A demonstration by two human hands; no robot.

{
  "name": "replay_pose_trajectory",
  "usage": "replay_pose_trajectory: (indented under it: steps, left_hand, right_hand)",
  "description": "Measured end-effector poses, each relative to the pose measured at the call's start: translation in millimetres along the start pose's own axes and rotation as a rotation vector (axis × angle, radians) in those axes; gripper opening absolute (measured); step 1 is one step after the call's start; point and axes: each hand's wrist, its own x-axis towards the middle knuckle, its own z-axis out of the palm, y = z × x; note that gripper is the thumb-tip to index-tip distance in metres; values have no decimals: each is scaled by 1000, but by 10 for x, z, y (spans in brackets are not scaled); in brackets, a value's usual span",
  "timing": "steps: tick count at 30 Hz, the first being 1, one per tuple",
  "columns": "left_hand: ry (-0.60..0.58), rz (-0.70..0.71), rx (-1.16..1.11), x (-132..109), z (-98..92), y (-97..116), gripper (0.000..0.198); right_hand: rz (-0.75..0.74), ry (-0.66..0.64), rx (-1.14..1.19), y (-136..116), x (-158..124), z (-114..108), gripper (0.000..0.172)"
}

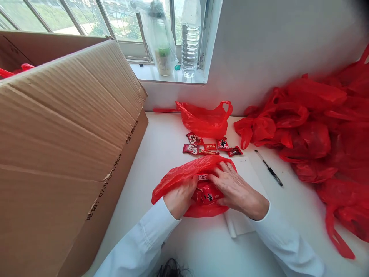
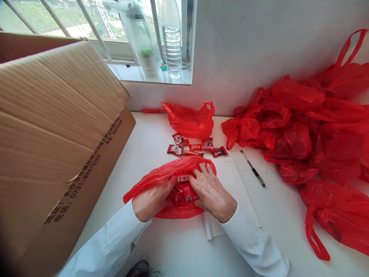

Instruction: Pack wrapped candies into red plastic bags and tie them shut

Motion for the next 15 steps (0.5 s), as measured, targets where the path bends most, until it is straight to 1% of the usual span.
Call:
replay_pose_trajectory:
  steps: [3, 5, 8, 11, 15]
  left_hand:
    - [-68, -19, -28, 4, -40, -54, 33]
    - [-102, -26, -46, 16, -69, -70, 32]
    - [-138, -35, -49, 47, -100, -49, 32]
    - [-143, -40, -60, 75, -106, -10, 37]
    - [-148, -29, -117, 78, -97, -31, 35]
  right_hand:
    - [-20, 15, -20, -29, 1, 27, 32]
    - [-43, 20, -35, -54, 24, 62, 27]
    - [-77, 50, -71, -72, 59, 147, 28]
    - [-108, 90, -109, -63, 77, 233, 28]
    - [-103, 117, -139, -47, 71, 274, 37]
